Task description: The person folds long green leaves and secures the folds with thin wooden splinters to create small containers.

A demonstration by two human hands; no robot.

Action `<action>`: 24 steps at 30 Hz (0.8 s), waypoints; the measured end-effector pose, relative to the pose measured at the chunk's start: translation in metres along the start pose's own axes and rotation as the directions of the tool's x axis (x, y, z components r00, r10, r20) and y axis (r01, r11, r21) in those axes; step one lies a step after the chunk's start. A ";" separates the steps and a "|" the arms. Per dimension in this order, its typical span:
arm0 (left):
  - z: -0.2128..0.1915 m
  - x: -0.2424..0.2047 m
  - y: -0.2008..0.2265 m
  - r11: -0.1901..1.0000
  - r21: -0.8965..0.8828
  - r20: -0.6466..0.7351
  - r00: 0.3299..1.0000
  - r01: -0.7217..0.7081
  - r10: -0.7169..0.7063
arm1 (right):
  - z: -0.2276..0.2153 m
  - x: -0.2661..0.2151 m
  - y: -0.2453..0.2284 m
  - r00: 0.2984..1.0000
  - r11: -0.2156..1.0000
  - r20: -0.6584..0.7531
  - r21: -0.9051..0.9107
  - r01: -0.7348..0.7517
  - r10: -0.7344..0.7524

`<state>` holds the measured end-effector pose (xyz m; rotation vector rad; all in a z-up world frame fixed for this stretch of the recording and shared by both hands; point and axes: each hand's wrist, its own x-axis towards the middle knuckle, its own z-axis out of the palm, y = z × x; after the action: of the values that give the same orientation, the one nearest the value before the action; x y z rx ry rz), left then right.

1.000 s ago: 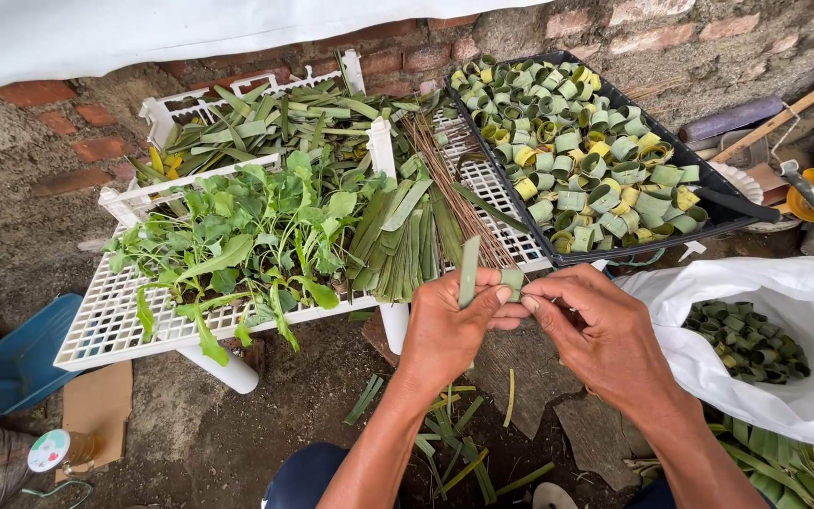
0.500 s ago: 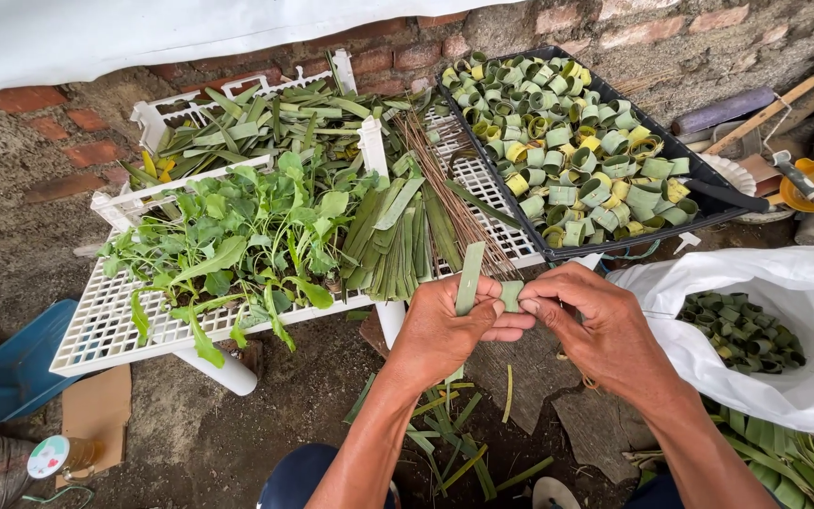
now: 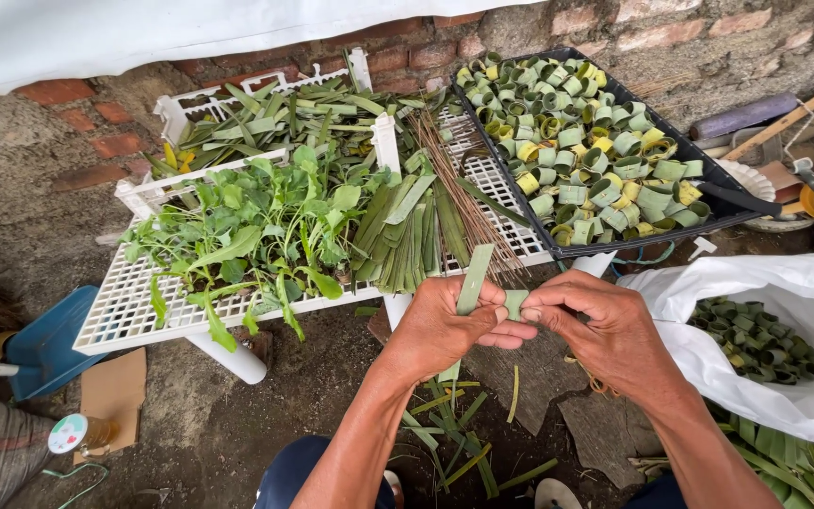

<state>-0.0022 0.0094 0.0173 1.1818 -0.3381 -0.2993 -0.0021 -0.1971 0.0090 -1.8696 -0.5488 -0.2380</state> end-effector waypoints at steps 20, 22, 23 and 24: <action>-0.032 -0.035 0.010 0.996 0.019 0.056 0.994 0.092 -0.093 | 0.021 0.006 -0.009 0.967 0.974 0.162 -0.079 0.210 -0.196; -0.033 -0.032 0.008 0.996 0.021 0.067 0.994 0.084 -0.085 | 0.018 0.006 -0.011 0.972 0.981 0.169 -0.083 0.176 -0.161; -0.033 -0.030 0.006 0.998 0.023 0.060 0.996 0.065 -0.066 | 0.016 0.006 -0.012 0.972 0.985 0.191 -0.076 0.154 -0.138; -0.032 -0.027 0.008 0.997 0.018 0.081 0.994 0.076 -0.077 | 0.013 0.005 -0.010 0.977 0.986 0.176 -0.089 0.139 -0.122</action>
<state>-0.0133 0.0497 0.0110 1.2013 -0.3679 -0.4133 -0.0043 -0.1811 0.0148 -1.9653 -0.7914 -0.1974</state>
